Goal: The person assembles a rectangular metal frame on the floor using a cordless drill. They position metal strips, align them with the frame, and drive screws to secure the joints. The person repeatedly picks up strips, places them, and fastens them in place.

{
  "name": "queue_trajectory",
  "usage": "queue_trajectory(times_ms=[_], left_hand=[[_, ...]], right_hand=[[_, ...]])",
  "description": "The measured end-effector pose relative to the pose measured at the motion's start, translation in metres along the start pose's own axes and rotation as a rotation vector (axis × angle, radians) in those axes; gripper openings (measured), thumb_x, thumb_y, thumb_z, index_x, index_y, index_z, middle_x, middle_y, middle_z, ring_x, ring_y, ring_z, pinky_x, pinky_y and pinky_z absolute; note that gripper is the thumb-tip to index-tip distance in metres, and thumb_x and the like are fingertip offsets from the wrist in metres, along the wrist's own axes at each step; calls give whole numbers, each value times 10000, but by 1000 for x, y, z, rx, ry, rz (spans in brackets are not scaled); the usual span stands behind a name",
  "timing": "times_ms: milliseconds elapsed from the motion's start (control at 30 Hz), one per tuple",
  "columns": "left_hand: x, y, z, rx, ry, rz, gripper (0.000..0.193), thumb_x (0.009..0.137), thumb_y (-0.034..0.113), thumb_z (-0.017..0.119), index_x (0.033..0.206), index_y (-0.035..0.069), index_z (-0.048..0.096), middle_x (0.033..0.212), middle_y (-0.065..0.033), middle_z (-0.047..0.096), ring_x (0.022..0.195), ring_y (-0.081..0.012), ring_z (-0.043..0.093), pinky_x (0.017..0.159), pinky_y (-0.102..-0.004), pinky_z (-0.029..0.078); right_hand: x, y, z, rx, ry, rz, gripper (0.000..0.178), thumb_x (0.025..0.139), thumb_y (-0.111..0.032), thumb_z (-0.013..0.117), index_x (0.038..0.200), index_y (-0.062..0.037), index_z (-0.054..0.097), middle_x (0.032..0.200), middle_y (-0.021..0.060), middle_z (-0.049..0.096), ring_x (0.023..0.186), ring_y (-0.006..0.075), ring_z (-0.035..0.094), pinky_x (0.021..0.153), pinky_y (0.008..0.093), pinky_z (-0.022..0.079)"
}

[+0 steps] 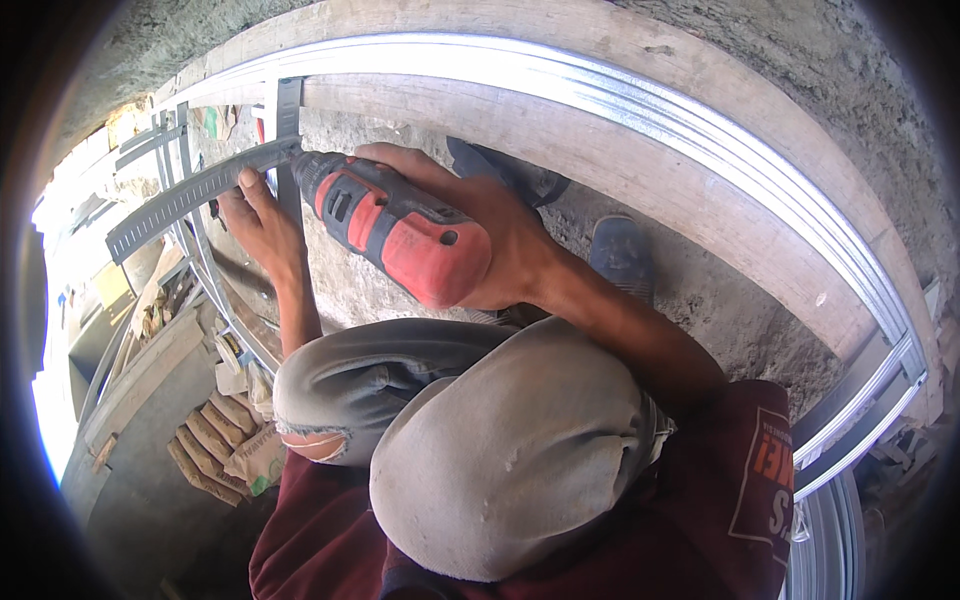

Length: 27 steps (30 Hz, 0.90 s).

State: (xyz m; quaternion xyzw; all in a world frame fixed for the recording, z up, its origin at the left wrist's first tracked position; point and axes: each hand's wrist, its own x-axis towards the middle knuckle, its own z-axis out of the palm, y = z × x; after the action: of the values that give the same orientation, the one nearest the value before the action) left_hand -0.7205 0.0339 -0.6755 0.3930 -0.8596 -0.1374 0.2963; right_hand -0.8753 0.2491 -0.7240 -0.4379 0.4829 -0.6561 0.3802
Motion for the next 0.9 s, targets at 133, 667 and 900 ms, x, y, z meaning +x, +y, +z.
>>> queue_trajectory(times_ms=[133, 667, 900], left_hand=[[-1, 1, 1, -41, -1, -33, 390, 1099, 322, 484, 1191, -44, 583, 1047, -98, 614, 930, -147, 559, 820, -292, 462], [-1, -13, 0, -103, -26, -55, 437, 1090, 297, 497, 1306, -75, 567, 1181, -204, 669, 1092, -245, 617, 973, -367, 457], [-1, -8, 2, -71, 5, -11, 418, 1090, 336, 510, 1233, -51, 579, 1080, -122, 644, 977, -172, 579, 877, -313, 459]], right_hand=[[-1, 5, 2, 108, 21, 4, 753, 799, -98, 772, 1483, -46, 464, 1530, 114, 478, 1323, 277, 561, 1127, 379, 449], [3, 5, 3, 48, -5, 10, 740, 824, -121, 766, 1491, -34, 457, 1506, 139, 514, 1325, 268, 567, 1119, 362, 447], [7, 1, 3, 31, -5, 8, 698, 834, -124, 758, 1467, -29, 479, 1511, 129, 512, 1309, 262, 583, 1097, 355, 467]])
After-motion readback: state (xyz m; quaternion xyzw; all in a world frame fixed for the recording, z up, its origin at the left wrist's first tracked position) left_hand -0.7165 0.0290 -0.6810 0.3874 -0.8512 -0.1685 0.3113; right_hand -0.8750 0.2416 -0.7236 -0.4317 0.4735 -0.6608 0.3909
